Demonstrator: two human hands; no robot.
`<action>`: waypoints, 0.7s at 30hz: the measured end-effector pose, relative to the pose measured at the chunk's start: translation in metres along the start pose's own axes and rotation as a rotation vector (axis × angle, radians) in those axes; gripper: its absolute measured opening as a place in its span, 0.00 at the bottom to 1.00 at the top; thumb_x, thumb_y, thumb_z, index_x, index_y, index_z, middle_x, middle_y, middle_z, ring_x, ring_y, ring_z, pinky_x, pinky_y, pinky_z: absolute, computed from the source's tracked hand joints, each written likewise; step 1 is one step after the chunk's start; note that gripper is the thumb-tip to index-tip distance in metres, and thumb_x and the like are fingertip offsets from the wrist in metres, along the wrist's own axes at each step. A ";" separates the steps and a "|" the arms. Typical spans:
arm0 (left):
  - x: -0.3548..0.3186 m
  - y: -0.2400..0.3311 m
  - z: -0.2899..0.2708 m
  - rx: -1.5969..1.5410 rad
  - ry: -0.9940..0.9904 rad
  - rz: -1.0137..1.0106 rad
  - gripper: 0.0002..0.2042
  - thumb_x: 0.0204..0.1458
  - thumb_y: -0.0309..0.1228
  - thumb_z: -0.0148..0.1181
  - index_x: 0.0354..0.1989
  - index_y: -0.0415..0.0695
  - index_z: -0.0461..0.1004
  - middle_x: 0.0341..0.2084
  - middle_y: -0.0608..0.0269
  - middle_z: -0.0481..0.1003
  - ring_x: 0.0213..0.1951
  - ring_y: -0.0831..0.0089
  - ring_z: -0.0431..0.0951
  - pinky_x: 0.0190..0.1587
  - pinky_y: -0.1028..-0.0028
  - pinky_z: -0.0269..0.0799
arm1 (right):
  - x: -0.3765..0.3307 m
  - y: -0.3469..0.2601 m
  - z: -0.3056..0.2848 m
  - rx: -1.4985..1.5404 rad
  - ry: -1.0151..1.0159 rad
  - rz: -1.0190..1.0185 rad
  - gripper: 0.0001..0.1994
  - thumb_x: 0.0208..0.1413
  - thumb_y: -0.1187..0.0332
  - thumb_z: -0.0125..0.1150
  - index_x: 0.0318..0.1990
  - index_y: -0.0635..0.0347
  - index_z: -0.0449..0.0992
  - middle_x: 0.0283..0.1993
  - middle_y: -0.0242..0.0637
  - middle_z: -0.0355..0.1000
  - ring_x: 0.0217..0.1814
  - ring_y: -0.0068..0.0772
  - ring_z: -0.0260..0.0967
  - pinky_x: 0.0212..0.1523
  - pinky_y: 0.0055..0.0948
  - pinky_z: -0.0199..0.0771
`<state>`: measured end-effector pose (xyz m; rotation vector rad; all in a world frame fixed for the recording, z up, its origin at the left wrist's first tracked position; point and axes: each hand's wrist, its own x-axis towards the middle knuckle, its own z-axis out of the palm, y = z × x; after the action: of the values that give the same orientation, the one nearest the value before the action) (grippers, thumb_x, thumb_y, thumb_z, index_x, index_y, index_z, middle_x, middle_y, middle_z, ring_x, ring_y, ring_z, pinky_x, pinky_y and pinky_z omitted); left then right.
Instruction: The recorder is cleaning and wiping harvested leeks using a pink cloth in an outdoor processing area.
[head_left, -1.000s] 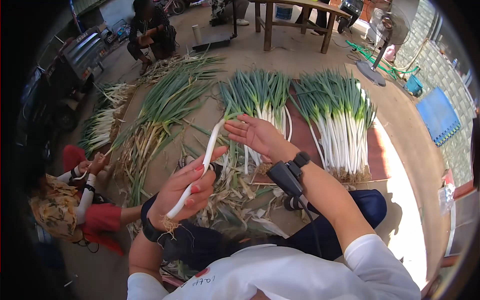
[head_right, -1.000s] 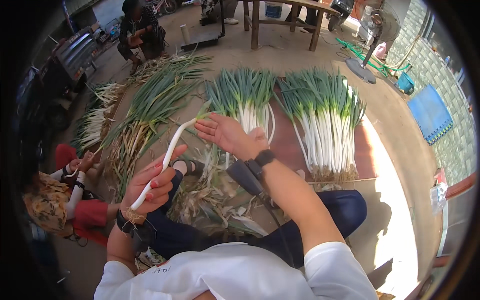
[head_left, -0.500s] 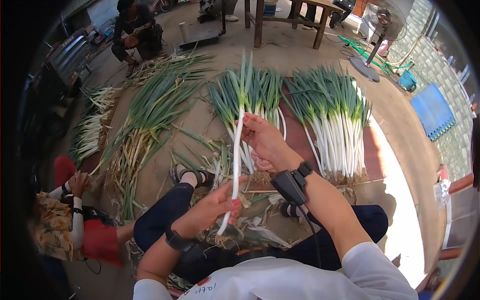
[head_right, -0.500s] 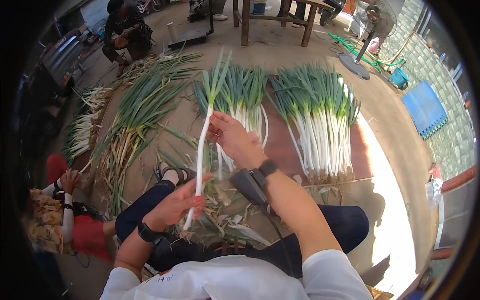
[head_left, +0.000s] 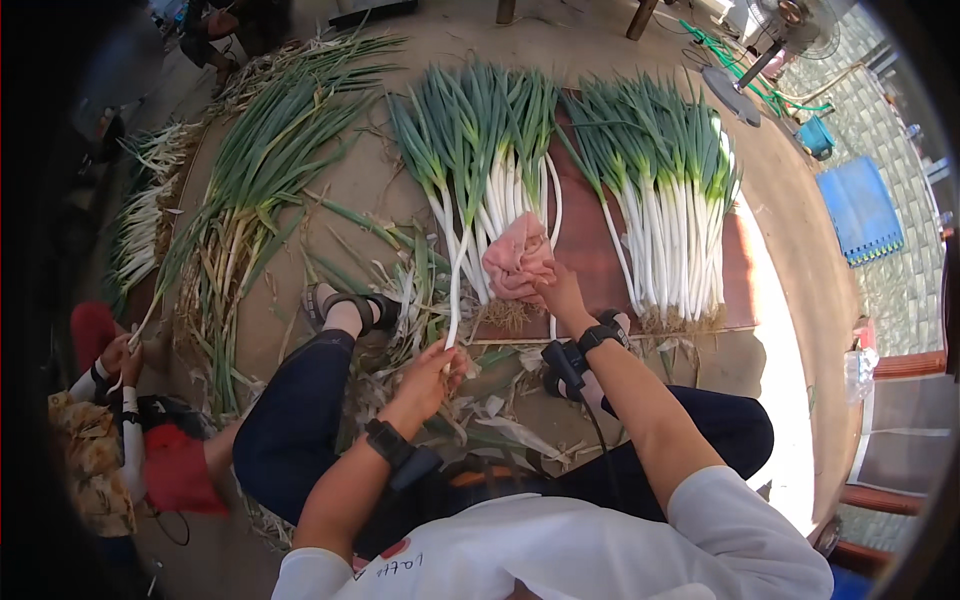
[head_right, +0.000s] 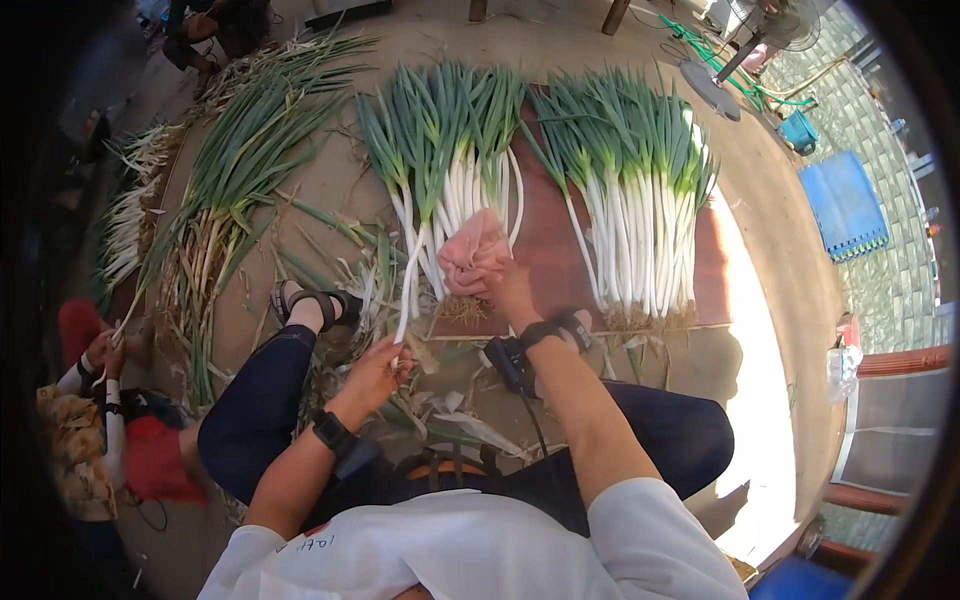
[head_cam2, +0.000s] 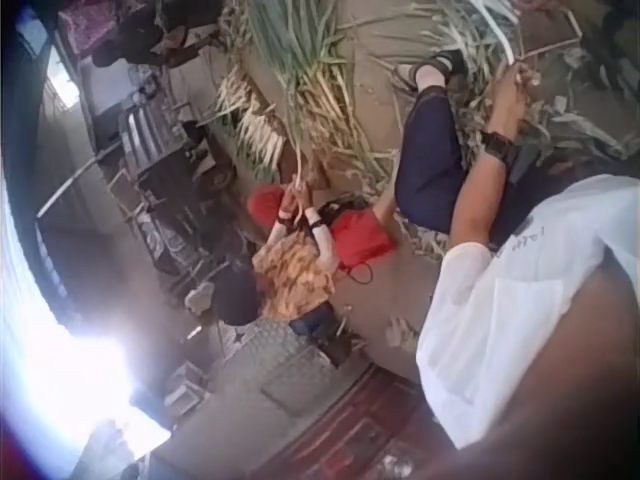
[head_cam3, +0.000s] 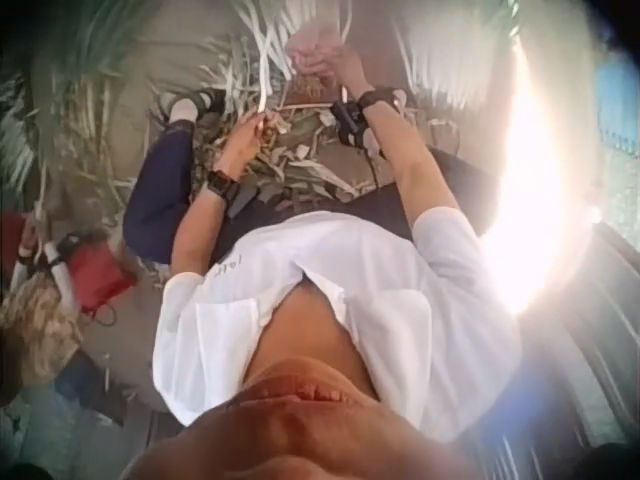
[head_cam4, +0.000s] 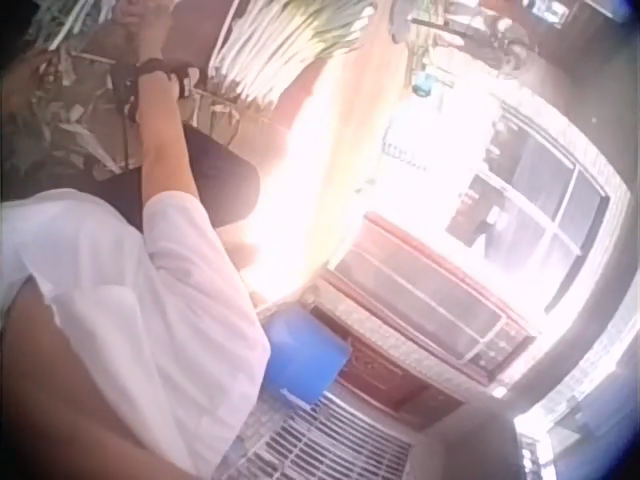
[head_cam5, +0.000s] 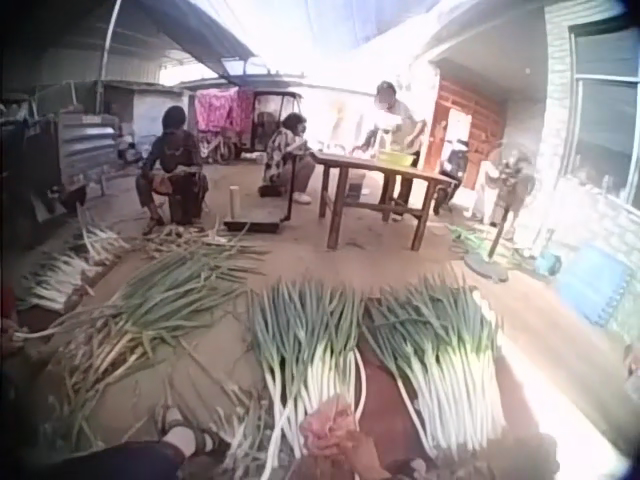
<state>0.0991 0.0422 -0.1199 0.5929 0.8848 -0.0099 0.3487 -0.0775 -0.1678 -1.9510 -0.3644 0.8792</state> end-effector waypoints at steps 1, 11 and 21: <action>0.000 0.000 0.000 0.035 -0.002 -0.027 0.09 0.54 0.28 0.47 0.43 0.44 0.66 0.30 0.67 0.71 0.33 0.79 0.72 0.32 0.79 0.68 | 0.006 0.008 0.002 -0.251 0.130 -0.195 0.26 0.44 0.69 0.56 0.54 0.60 0.61 0.52 0.47 0.59 0.53 0.44 0.59 0.47 0.37 0.65; -0.027 -0.007 0.023 0.065 -0.087 -0.019 0.13 0.55 0.31 0.46 0.48 0.43 0.63 0.37 0.60 0.72 0.37 0.74 0.72 0.33 0.79 0.69 | 0.029 0.004 0.030 -0.841 0.225 -0.464 0.20 0.42 0.58 0.56 0.47 0.45 0.66 0.56 0.47 0.54 0.53 0.49 0.60 0.44 0.41 0.68; -0.026 0.003 0.027 0.218 -0.064 0.096 0.11 0.52 0.38 0.52 0.36 0.43 0.71 0.24 0.71 0.68 0.21 0.85 0.64 0.21 0.81 0.58 | -0.100 -0.073 -0.013 0.848 -0.451 0.165 0.19 0.55 0.58 0.45 0.52 0.55 0.62 0.49 0.38 0.66 0.49 0.32 0.65 0.47 0.35 0.66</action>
<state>0.1026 0.0249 -0.0863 0.8340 0.7977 -0.0393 0.2950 -0.1046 -0.0591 -1.0045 -0.0525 1.3189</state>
